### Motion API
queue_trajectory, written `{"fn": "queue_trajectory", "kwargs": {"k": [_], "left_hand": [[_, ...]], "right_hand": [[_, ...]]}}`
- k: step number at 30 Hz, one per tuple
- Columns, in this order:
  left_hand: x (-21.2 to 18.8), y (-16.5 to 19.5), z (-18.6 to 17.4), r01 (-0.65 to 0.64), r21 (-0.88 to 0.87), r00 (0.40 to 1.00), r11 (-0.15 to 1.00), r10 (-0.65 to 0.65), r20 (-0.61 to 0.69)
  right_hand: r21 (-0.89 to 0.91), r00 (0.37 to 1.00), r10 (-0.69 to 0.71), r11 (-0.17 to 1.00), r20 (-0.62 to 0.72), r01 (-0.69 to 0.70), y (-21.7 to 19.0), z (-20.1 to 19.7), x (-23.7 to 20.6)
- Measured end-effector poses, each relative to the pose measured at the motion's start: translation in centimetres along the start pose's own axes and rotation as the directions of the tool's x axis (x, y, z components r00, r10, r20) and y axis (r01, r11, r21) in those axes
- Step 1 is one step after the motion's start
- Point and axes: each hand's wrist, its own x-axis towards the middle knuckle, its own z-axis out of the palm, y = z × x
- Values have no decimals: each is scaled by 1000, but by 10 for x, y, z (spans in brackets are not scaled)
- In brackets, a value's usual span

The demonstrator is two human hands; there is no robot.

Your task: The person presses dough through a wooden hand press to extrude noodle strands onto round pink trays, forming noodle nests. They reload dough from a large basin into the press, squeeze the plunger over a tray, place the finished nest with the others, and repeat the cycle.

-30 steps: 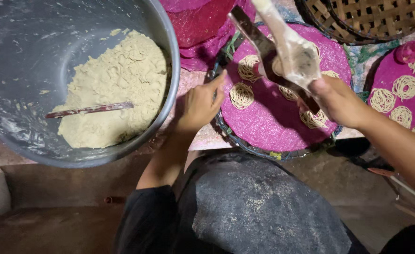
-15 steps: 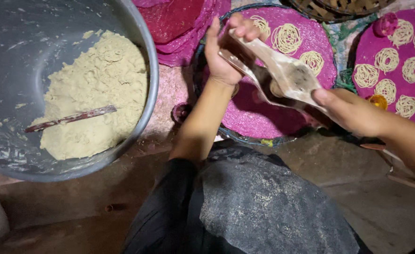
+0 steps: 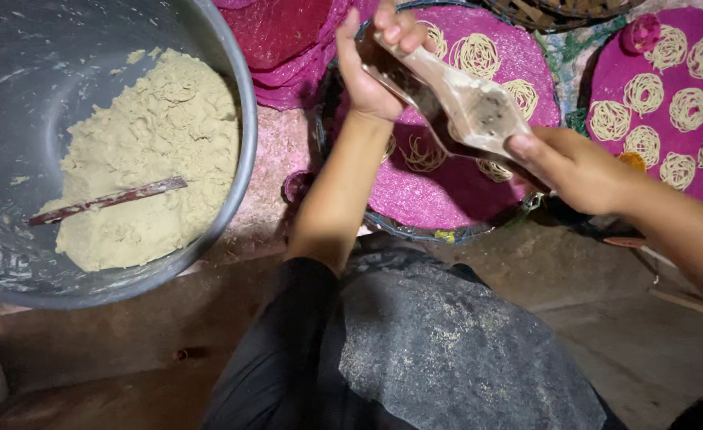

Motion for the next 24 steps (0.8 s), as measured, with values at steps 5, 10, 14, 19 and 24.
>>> {"fn": "queue_trajectory", "kwargs": {"k": [5, 10, 14, 19, 24], "left_hand": [[-10, 23, 3, 50, -38, 999, 998, -50, -12], [-18, -4, 2, 3, -65, 999, 998, -6, -48], [7, -8, 1, -17, -105, 999, 994, 22, 44], [4, 13, -21, 225, 113, 932, 968, -180, -315], [-42, -2, -84, 807, 517, 590, 285, -360, -722]], "right_hand": [[129, 996, -67, 990, 62, 59, -7, 17, 4], [-126, 987, 147, 982, 68, -138, -1, -2, -3], [25, 998, 43, 999, -46, -42, 7, -12, 7], [140, 982, -191, 972, -11, 190, 23, -5, 25], [159, 983, -185, 970, -3, 183, 33, -2, 27]]}}
